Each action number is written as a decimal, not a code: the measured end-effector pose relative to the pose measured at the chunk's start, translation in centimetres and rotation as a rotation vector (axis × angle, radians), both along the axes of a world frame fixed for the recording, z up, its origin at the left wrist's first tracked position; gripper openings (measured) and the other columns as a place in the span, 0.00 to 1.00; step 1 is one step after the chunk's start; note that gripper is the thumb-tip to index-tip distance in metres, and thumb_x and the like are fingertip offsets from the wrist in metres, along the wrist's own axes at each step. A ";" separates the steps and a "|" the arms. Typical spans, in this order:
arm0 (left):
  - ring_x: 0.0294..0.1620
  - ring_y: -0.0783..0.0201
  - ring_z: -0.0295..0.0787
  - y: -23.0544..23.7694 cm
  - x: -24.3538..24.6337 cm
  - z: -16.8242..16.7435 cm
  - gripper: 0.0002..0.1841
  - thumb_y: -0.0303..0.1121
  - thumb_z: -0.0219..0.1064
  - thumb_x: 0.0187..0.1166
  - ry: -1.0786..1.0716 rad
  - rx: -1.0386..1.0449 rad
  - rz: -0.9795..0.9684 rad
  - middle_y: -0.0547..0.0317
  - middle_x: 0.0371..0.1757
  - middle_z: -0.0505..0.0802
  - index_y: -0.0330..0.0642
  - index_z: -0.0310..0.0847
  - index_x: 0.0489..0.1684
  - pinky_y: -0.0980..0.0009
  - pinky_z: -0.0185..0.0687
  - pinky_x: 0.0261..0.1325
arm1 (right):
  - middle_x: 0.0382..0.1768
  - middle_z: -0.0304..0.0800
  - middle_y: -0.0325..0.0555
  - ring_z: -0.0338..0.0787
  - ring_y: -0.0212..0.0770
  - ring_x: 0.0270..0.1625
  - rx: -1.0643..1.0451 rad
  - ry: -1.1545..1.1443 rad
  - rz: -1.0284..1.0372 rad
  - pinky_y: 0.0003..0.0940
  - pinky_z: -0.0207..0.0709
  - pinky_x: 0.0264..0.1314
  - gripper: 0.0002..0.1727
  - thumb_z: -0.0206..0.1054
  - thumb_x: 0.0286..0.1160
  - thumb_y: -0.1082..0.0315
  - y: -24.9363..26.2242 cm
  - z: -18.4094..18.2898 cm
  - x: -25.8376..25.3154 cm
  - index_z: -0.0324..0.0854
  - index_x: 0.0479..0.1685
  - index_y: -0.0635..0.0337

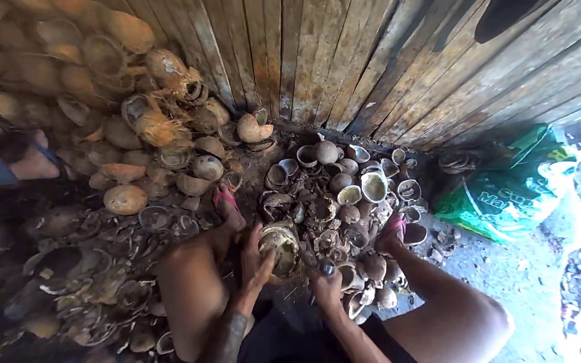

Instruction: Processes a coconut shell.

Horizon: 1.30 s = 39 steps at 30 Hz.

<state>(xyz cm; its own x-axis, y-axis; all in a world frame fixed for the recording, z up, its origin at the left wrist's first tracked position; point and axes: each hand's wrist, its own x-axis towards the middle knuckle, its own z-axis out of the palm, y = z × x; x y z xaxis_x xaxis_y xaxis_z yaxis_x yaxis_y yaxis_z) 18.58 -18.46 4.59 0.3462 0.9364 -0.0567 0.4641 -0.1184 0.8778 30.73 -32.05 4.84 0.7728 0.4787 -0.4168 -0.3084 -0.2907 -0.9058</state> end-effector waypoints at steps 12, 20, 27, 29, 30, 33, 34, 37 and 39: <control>0.77 0.54 0.80 1.3 -0.5 -0.7 0.29 0.24 0.61 0.70 -0.084 -0.001 0.044 0.39 0.74 0.84 0.29 0.74 0.76 0.59 0.74 0.80 | 0.28 0.84 0.38 0.83 0.29 0.29 0.111 -0.190 0.376 0.27 0.82 0.36 0.21 0.85 0.48 0.69 2.9 -4.1 7.8 0.81 0.39 0.65; 0.76 0.54 0.81 0.6 0.1 -1.0 0.25 0.34 0.60 0.79 0.065 0.023 0.070 0.41 0.72 0.86 0.33 0.78 0.74 0.57 0.71 0.82 | 0.20 0.80 0.42 0.78 0.35 0.19 -0.015 0.102 0.183 0.35 0.78 0.24 0.14 0.81 0.56 0.72 2.0 -2.8 4.4 0.80 0.34 0.66; 0.74 0.55 0.83 1.2 0.1 -1.1 0.22 0.32 0.61 0.81 -0.043 0.063 0.000 0.41 0.69 0.89 0.31 0.81 0.71 0.59 0.72 0.82 | 0.28 0.84 0.38 0.81 0.27 0.32 0.096 -0.326 0.795 0.26 0.80 0.43 0.16 0.84 0.51 0.68 6.1 -0.9 10.4 0.83 0.35 0.64; 0.76 0.59 0.83 2.5 0.4 -0.5 0.21 0.33 0.60 0.84 -0.096 0.079 -0.149 0.45 0.71 0.89 0.34 0.82 0.71 0.61 0.72 0.83 | 0.36 0.89 0.48 0.87 0.39 0.38 -0.152 -0.439 0.846 0.40 0.83 0.49 0.20 0.81 0.60 0.61 5.2 3.7 9.2 0.85 0.46 0.65; 0.78 0.60 0.81 2.9 0.8 0.0 0.20 0.35 0.60 0.86 -0.106 0.056 -0.222 0.46 0.73 0.88 0.35 0.83 0.71 0.61 0.71 0.84 | 0.39 0.90 0.51 0.90 0.43 0.41 -0.265 -0.436 0.861 0.46 0.84 0.52 0.22 0.79 0.63 0.58 4.7 5.6 9.0 0.85 0.51 0.65; 0.76 0.60 0.82 3.5 2.0 0.7 0.20 0.39 0.59 0.87 -0.120 -0.028 -0.282 0.48 0.71 0.89 0.37 0.86 0.67 0.60 0.72 0.83 | 0.29 0.84 0.42 0.83 0.34 0.29 -0.283 -0.252 0.727 0.35 0.81 0.38 0.16 0.81 0.62 0.63 3.9 6.0 9.4 0.82 0.40 0.63; 0.73 0.60 0.85 3.8 2.3 0.3 0.19 0.40 0.60 0.87 -0.124 -0.006 -0.260 0.50 0.68 0.91 0.38 0.88 0.64 0.59 0.75 0.80 | 0.23 0.82 0.39 0.80 0.32 0.22 -0.246 -0.150 0.631 0.32 0.80 0.29 0.15 0.82 0.61 0.66 4.1 4.8 9.4 0.80 0.34 0.61; 0.66 0.63 0.90 5.0 1.6 -1.7 0.16 0.34 0.60 0.86 -0.270 0.019 -0.246 0.50 0.62 0.94 0.35 0.90 0.58 0.62 0.82 0.74 | 0.17 0.76 0.35 0.74 0.30 0.16 -0.157 -0.036 0.439 0.30 0.73 0.21 0.16 0.84 0.55 0.68 4.3 0.7 8.9 0.77 0.25 0.57; 0.67 0.63 0.89 5.0 1.4 -2.2 0.15 0.31 0.59 0.86 -0.340 0.011 -0.238 0.48 0.62 0.94 0.33 0.90 0.58 0.63 0.82 0.75 | 0.16 0.76 0.32 0.74 0.28 0.17 -0.056 -0.075 0.408 0.29 0.74 0.22 0.17 0.85 0.50 0.67 3.5 -2.2 9.3 0.77 0.24 0.55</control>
<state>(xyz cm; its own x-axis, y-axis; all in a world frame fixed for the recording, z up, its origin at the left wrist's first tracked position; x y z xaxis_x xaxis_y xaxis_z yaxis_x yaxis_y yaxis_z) 19.97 -13.45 2.38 0.5504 0.8279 0.1083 0.1059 -0.1979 0.9745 40.04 -28.58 2.61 0.5542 0.7298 -0.4004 -0.0913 -0.4248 -0.9007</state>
